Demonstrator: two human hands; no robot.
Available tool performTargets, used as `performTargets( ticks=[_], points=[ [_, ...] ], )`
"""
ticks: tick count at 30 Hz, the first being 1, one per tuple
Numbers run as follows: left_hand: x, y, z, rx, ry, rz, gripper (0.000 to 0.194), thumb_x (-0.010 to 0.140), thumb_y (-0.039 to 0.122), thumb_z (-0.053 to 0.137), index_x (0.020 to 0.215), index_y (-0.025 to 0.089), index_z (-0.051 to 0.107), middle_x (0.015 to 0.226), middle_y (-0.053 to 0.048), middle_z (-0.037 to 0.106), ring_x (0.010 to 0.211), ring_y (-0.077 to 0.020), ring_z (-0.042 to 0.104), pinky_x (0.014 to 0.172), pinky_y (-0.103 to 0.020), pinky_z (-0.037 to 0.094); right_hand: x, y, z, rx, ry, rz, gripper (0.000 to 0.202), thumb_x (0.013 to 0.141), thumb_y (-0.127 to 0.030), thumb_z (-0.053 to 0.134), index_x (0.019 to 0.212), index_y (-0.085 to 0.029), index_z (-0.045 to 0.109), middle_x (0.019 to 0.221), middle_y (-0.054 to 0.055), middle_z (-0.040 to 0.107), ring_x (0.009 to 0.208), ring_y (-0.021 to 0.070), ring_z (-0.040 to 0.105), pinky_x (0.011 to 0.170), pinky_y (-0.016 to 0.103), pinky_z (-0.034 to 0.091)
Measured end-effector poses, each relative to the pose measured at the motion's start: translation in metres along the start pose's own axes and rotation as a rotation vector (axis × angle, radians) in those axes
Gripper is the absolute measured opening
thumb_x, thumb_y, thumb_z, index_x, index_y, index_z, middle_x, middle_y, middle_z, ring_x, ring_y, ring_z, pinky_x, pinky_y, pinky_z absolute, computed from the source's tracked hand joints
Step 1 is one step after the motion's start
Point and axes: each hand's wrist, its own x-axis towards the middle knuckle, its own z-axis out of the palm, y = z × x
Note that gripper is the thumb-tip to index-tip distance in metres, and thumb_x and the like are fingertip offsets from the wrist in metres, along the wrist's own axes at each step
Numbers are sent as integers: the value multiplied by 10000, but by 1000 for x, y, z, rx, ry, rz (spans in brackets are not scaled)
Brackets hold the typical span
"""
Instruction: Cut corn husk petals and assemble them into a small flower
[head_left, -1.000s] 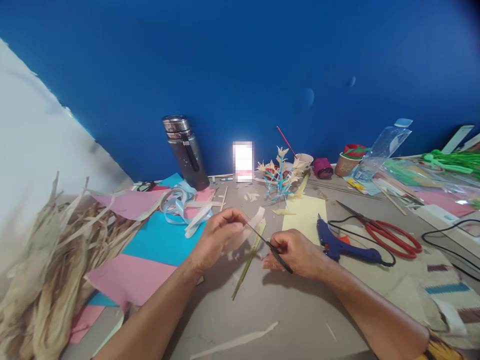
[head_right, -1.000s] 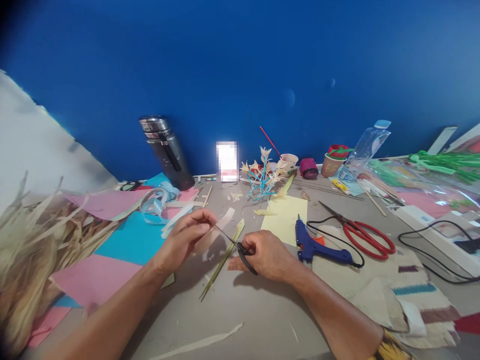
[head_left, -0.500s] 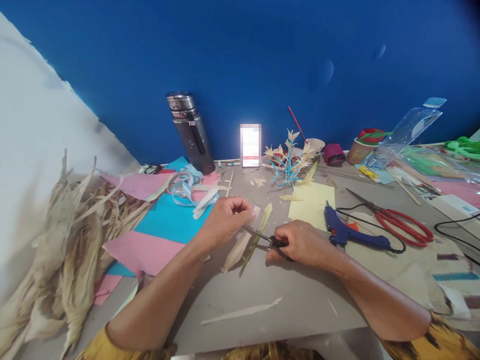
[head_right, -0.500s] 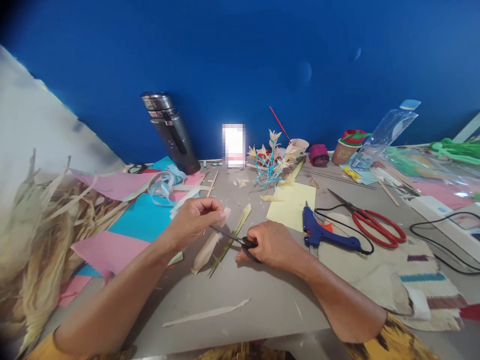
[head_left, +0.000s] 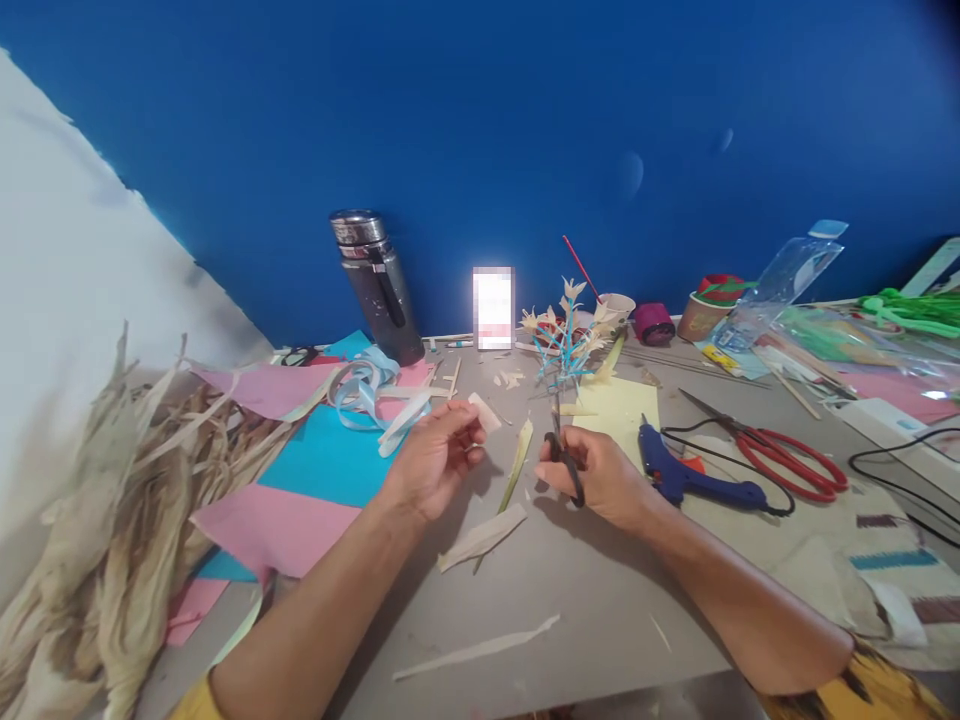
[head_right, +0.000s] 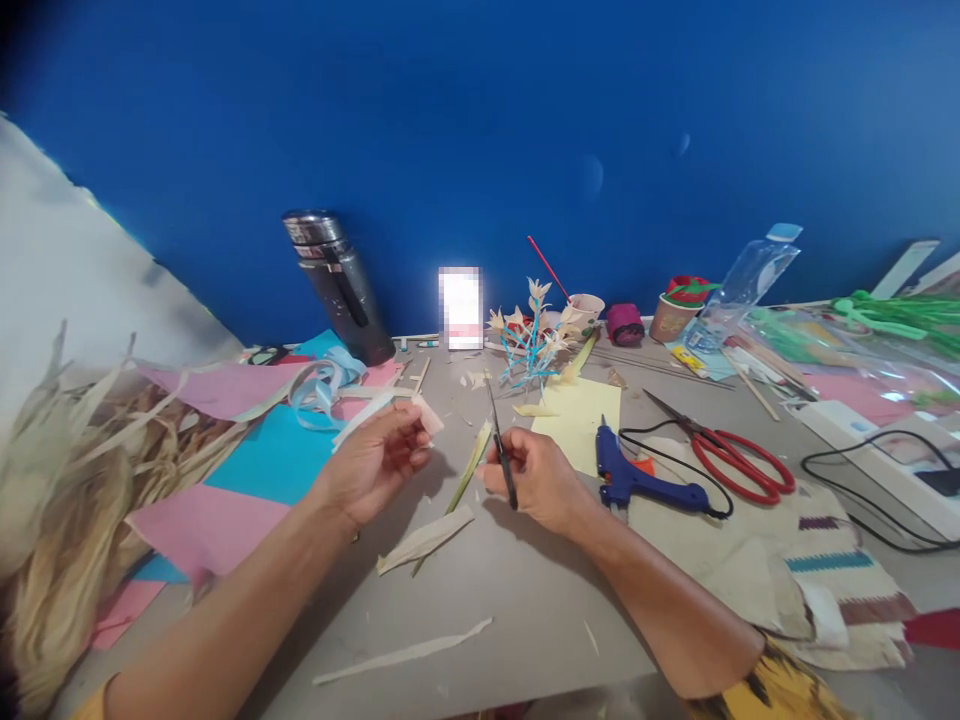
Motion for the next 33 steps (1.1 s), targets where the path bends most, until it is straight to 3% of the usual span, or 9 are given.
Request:
performTargets(
  ticks=[5,8,15,20,23,27,33],
  points=[
    [-9,-26,11,29,-113,-144,237,646,232,803,704,147,590,585,14,574,530,-77,517,489,-183,383,-2,-4,2,193,9,-101,288,701,-363,737,876,-163,625,757,1,604,629,116,507,569,230,413],
    [-14,-34,14,11,-152,-190,217,642,212,796,733,147,610,601,6,595,553,-89,550,519,-191,413,-4,-6,4,213,22,-73,258,671,-322,724,834,-173,590,672,-31,547,571,99,464,524,218,382],
    [-15,-23,12,252,-321,-206,192,661,227,790,686,140,620,611,-9,615,520,-89,547,493,-199,385,-6,-8,0,251,-93,1,273,650,-335,744,798,-175,581,630,-41,534,535,91,436,493,215,330],
    [-15,-21,11,247,-353,-275,197,649,207,811,680,142,627,658,-32,659,544,-92,559,515,-205,390,1,-1,-6,375,27,-52,262,663,-357,727,788,-166,600,651,-31,498,562,97,397,499,231,301],
    [-14,-25,11,158,-310,-255,207,638,219,830,692,149,644,631,-13,621,566,-96,545,512,-205,372,3,0,-6,490,68,-51,320,661,-394,744,832,-166,596,647,-41,460,548,94,357,495,240,292],
    [-13,-32,11,109,-247,-206,232,619,249,852,676,151,649,595,2,587,546,-87,503,518,-211,356,1,-5,-1,417,105,-61,364,632,-402,753,871,-171,606,631,-49,469,547,95,369,501,236,304],
    [-17,-30,14,373,-311,-76,174,651,233,812,648,142,665,598,1,605,545,-80,481,562,-222,359,-4,-12,3,356,155,-31,320,582,-375,735,785,-178,585,617,-34,507,544,107,403,495,241,318]
  ],
)
